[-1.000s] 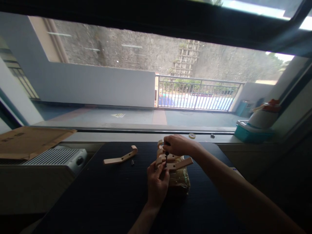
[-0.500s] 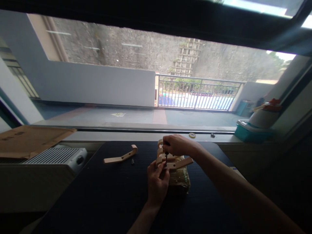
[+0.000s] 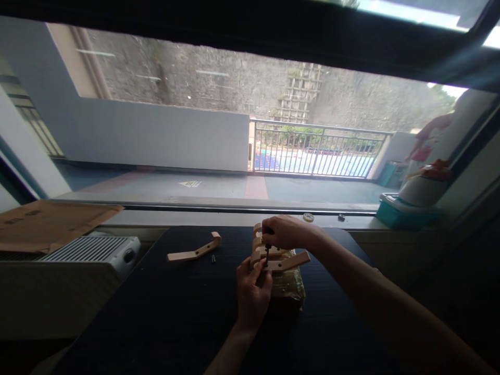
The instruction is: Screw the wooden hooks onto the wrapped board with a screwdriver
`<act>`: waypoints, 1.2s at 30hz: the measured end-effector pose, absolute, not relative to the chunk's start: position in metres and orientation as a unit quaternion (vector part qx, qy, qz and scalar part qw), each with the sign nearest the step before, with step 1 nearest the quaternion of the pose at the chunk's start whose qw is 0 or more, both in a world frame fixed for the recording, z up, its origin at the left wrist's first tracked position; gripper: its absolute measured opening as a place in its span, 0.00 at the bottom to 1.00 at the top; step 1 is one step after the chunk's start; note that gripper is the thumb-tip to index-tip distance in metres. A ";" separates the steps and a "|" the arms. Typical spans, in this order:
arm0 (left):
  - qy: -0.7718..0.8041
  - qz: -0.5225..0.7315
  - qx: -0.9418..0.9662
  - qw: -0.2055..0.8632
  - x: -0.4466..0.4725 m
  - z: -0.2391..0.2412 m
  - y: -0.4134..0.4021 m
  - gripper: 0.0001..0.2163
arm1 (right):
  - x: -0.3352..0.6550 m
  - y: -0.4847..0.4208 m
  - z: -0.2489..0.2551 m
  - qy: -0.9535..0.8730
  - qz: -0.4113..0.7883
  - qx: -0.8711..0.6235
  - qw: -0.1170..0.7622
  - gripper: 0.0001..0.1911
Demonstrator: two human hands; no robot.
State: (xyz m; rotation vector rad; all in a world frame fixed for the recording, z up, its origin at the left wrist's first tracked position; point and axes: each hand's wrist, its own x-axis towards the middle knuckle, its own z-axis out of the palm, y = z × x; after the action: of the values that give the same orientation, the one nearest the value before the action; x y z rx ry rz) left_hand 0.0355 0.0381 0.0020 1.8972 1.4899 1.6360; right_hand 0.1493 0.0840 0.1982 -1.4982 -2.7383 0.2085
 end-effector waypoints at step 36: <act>0.502 0.565 0.647 0.106 0.035 0.000 0.039 0.12 | 0.152 0.078 0.194 -0.873 0.050 -0.484 0.012 0.12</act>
State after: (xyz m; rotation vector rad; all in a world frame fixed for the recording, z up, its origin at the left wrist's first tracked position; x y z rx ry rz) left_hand 0.0353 0.0387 0.0000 1.9053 1.4778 1.6645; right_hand 0.1517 0.0776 0.1944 -1.5106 -2.7229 0.1572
